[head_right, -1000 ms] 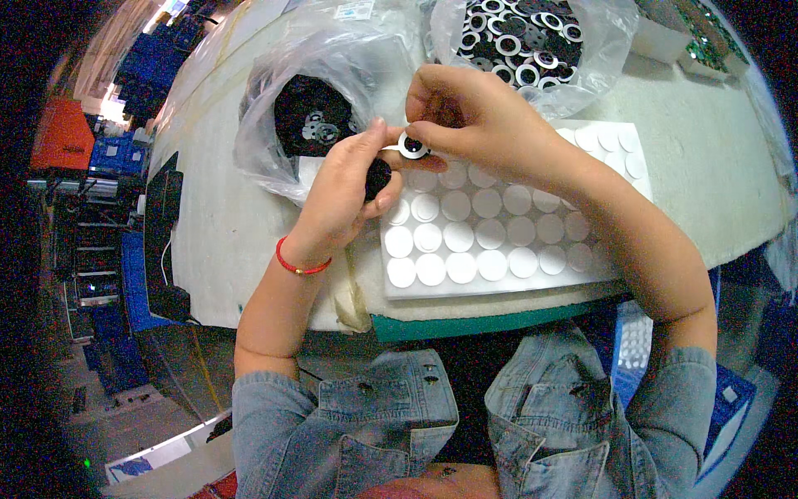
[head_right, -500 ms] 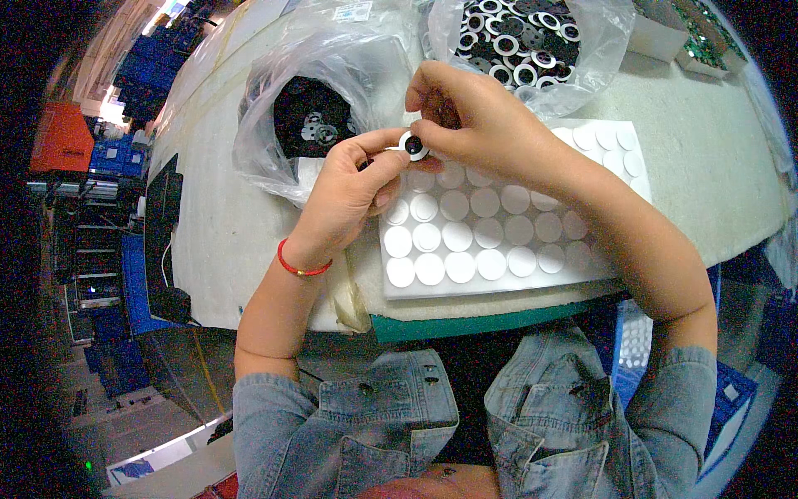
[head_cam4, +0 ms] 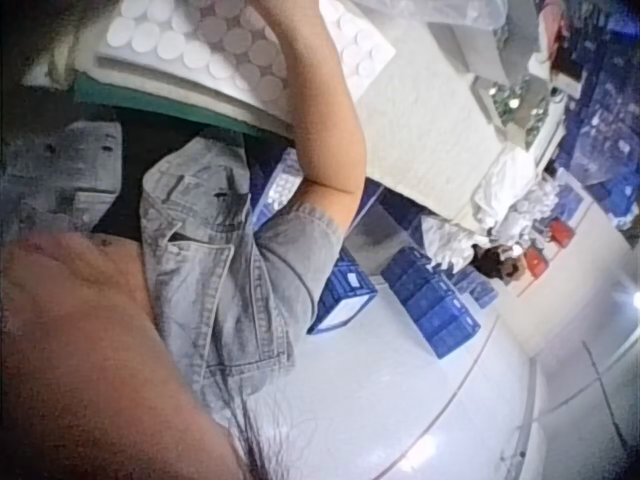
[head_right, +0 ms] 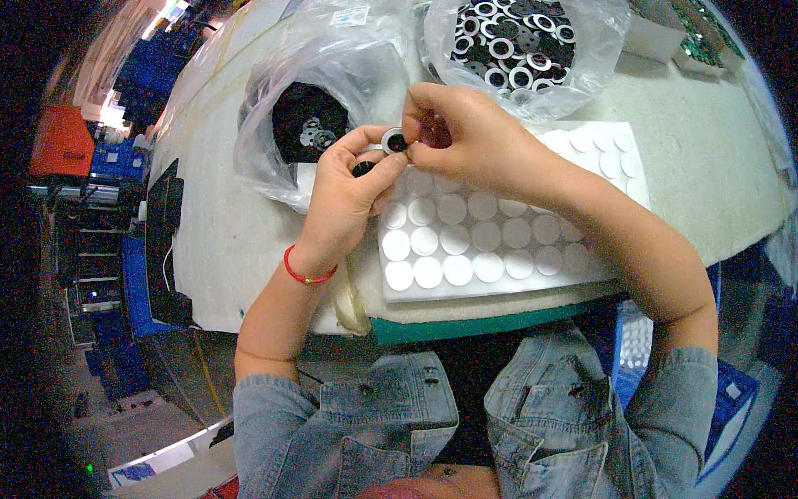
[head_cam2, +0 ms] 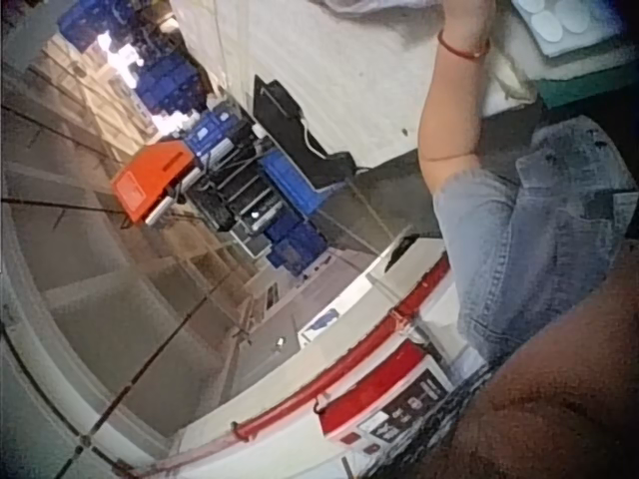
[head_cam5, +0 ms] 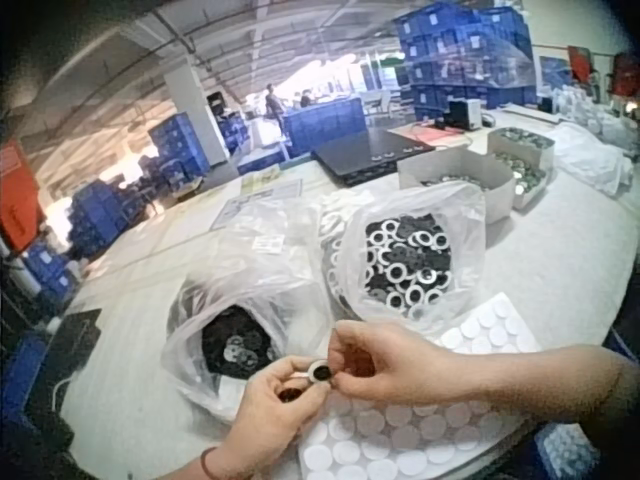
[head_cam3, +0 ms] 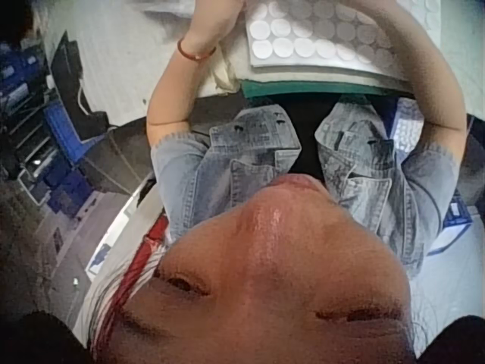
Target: The person assembles components by taking white rings and black plastic pieces from bags and attaching the rings onto the pieces by hand.
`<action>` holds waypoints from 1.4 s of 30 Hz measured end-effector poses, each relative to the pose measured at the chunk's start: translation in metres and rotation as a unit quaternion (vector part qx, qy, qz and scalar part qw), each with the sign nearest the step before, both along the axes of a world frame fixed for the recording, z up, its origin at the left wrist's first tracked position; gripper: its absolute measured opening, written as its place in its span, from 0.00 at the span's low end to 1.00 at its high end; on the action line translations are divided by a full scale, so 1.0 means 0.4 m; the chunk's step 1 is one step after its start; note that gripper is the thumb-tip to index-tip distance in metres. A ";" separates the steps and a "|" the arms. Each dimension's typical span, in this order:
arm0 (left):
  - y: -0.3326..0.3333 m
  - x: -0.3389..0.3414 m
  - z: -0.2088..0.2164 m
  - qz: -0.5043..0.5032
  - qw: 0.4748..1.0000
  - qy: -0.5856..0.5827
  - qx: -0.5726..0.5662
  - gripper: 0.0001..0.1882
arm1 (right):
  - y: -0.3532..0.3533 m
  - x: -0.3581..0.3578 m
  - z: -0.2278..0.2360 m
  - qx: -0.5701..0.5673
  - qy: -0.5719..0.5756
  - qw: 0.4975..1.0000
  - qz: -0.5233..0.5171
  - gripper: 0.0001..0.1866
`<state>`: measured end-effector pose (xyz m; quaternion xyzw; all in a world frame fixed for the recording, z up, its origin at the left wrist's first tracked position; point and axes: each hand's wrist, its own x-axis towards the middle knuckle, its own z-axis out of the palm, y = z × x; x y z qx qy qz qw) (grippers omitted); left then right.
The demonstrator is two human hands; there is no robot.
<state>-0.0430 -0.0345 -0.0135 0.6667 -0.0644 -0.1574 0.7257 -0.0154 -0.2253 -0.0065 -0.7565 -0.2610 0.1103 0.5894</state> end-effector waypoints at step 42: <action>0.083 0.050 0.001 -0.064 0.992 0.052 -0.099 0.15 | -0.051 0.056 0.028 -0.137 -0.084 0.985 0.062 0.05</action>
